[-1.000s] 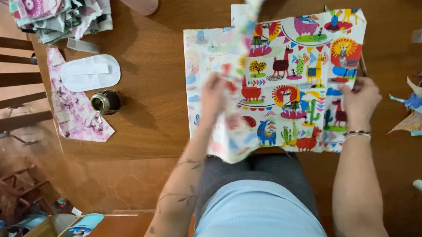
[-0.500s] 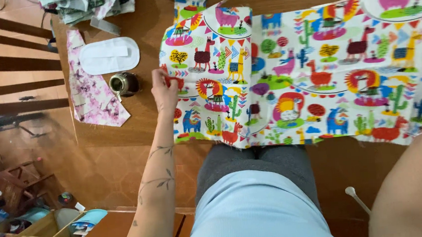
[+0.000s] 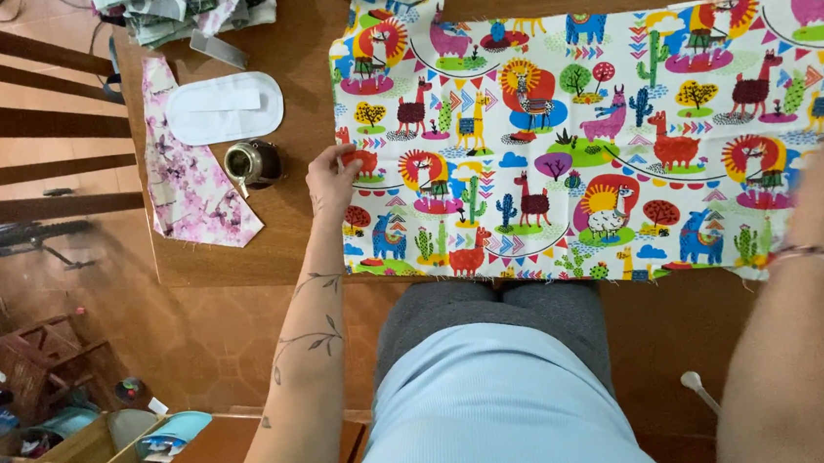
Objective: Align a paper pattern on fabric and prepare it for cutting using a ruler and marking tool.
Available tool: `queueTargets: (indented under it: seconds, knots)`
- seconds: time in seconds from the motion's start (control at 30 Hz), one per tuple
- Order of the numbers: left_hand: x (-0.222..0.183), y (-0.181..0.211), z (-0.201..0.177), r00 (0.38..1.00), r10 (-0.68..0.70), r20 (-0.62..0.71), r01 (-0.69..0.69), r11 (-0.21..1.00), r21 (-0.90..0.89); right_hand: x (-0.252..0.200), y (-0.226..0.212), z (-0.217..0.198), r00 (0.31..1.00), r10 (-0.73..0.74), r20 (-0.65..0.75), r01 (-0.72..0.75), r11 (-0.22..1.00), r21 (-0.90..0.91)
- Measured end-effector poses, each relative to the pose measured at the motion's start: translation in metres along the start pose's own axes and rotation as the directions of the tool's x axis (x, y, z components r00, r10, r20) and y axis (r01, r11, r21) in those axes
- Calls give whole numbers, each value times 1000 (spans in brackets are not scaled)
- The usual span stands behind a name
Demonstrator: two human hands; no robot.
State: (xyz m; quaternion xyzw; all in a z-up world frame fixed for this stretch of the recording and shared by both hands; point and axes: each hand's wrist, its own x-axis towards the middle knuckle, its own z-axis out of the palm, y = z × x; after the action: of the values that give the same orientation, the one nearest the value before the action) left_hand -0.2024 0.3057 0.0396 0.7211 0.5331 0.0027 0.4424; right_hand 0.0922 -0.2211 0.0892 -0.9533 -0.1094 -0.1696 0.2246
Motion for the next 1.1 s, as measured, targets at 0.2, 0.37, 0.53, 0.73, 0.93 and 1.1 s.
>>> queueTargets:
  seconds: [0.2,0.37,0.53,0.73,0.93,1.1]
  knots:
    - [1,-4,-4,998,50,30,-51,998,30,-42,-84,42,883,-198,426,141,977,162]
    - [-6,4,-10,998,-40,57,39,999,25,-56,-83,72,775,-102,624,43,993,110]
    - [2,-11,-7,998,47,42,-48,999,26,-68,-61,82,849,-273,453,205,959,194]
    - [-3,-7,-12,999,2,46,0,999,-39,-66,-50,90,864,-343,370,295,938,181]
    - [20,-45,2,998,67,-5,-66,974,-217,-66,-42,95,873,-288,394,237,956,173]
    - [5,-24,-4,999,-36,27,43,950,-309,-68,-46,93,875,-281,394,226,957,181]
